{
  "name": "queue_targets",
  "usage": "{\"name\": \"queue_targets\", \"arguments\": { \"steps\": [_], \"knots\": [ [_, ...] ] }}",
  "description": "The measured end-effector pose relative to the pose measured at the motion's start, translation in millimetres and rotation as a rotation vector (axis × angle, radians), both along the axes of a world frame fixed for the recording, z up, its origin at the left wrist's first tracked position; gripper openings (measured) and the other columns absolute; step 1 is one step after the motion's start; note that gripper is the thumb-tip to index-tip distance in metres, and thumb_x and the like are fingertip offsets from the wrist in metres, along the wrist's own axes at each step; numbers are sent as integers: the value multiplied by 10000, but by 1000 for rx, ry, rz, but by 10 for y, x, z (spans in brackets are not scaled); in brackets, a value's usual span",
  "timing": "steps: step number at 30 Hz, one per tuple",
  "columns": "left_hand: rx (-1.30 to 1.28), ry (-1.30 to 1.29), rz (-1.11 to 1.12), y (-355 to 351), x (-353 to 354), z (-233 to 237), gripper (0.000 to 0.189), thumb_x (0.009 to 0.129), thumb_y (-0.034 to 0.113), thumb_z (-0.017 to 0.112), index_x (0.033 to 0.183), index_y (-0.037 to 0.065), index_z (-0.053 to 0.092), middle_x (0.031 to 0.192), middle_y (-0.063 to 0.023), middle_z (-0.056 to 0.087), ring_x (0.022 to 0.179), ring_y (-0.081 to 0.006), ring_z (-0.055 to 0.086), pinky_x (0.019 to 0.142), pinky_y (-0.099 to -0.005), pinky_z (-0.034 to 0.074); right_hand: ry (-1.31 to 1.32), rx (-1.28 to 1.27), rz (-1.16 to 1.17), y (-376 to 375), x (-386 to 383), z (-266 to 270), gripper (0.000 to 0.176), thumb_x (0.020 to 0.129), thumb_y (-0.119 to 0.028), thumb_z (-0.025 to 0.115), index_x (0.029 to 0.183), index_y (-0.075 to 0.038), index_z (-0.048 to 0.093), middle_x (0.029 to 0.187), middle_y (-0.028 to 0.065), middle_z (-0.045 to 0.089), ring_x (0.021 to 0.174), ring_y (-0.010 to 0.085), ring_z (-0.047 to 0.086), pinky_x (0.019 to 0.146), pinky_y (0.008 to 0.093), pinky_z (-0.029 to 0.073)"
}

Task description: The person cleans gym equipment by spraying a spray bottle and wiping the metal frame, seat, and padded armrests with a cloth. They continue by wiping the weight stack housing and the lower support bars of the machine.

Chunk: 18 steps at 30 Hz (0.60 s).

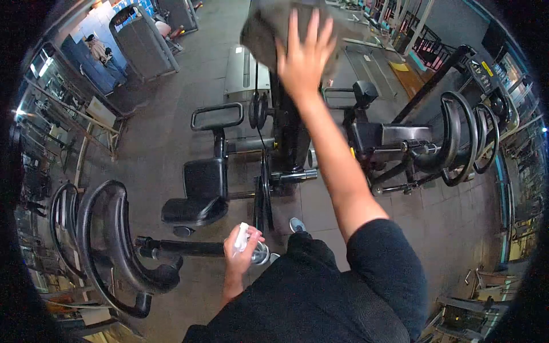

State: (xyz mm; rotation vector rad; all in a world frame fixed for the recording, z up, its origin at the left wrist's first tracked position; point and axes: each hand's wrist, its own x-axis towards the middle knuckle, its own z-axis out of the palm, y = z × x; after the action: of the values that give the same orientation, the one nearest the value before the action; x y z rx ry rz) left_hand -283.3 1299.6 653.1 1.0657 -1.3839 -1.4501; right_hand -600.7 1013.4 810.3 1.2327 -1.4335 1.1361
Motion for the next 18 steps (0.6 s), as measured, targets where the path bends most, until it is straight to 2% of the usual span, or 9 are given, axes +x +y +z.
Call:
{"name": "queue_targets", "arguments": {
  "steps": [2, 3, 6, 9, 10, 12, 14, 16, 18],
  "knots": [
    [19, -25, -57, 55, 79, -28, 107, 996, 64, 688, 1002, -34, 646, 939, -114, 713, 822, -174, 722, 742, -310, 566, 47, 214, 51, 189, -145, -1173, 617, 920, -337, 738, 1487, -161, 570, 1680, 290, 193, 1508, 635, 148, 1121, 796, 267],
    [48, -27, -43, 90, 101, -85, 113, 988, 64, 696, 1001, -35, 643, 945, -123, 718, 822, -179, 723, 733, -314, 565, 35, 255, 47, 264, -118, -1222, 572, 878, -323, 767, 1400, -133, 633, 1649, 294, 234, 1509, 633, 150, 1109, 816, 261],
    [70, -90, -73, 72, 158, -28, 107, 986, 57, 693, 998, -34, 639, 941, -120, 718, 820, -179, 722, 729, -316, 562, 21, 206, 65, 199, -70, -383, 554, 847, -324, 771, 1348, -114, 660, 1619, 303, 278, 1511, 622, 171, 1095, 817, 279],
    [58, -49, -35, -27, 113, -82, 94, 987, 48, 688, 994, -32, 639, 934, -107, 716, 825, -164, 716, 740, -306, 557, 154, 74, -50, -198, -301, 529, 455, 848, -312, 698, 1256, -111, 707, 1485, 263, 512, 1408, 529, 422, 950, 704, 465],
    [39, -44, -31, -45, 84, -62, 87, 989, 42, 683, 995, -32, 640, 928, -103, 713, 825, -160, 713, 745, -304, 556, 160, 129, -121, -273, -327, 702, 493, 882, -387, 690, 1321, -163, 708, 1514, 220, 527, 1365, 493, 491, 1013, 606, 468],
    [52, -63, -50, -134, -1, 12, 81, 994, 33, 671, 991, -39, 636, 927, -101, 707, 829, -156, 708, 753, -302, 555, 26, 268, 10, -187, -220, 1121, 541, 949, -435, 637, 1360, -86, 671, 1381, 244, 632, 1331, 404, 553, 1061, 594, 475],
    [-1, -60, -57, -156, -61, 23, 80, 1000, 30, 661, 992, -44, 631, 932, -101, 702, 836, -156, 705, 756, -303, 555, 6, 196, 56, -269, -279, 1144, 490, 940, -442, 635, 1282, -99, 710, 1323, 250, 658, 1275, 411, 594, 1029, 542, 514],
    [-46, -59, -76, -159, -103, 32, 88, 1003, 37, 662, 996, -45, 629, 940, -100, 701, 847, -154, 705, 761, -303, 556, -57, 70, 50, -230, -285, 744, 533, 916, -430, 723, 1394, -201, 663, 1473, 218, 561, 1345, 454, 516, 1066, 491, 477],
    [-46, -66, -122, -124, -82, 34, 95, 1004, 44, 667, 1001, -43, 629, 936, -99, 699, 847, -157, 705, 767, -307, 561, -71, -129, 132, -11, -182, -20, 632, 913, -385, 764, 1461, -123, 590, 1506, 270, 465, 1432, 532, 386, 1153, 602, 380]
  ]
}}
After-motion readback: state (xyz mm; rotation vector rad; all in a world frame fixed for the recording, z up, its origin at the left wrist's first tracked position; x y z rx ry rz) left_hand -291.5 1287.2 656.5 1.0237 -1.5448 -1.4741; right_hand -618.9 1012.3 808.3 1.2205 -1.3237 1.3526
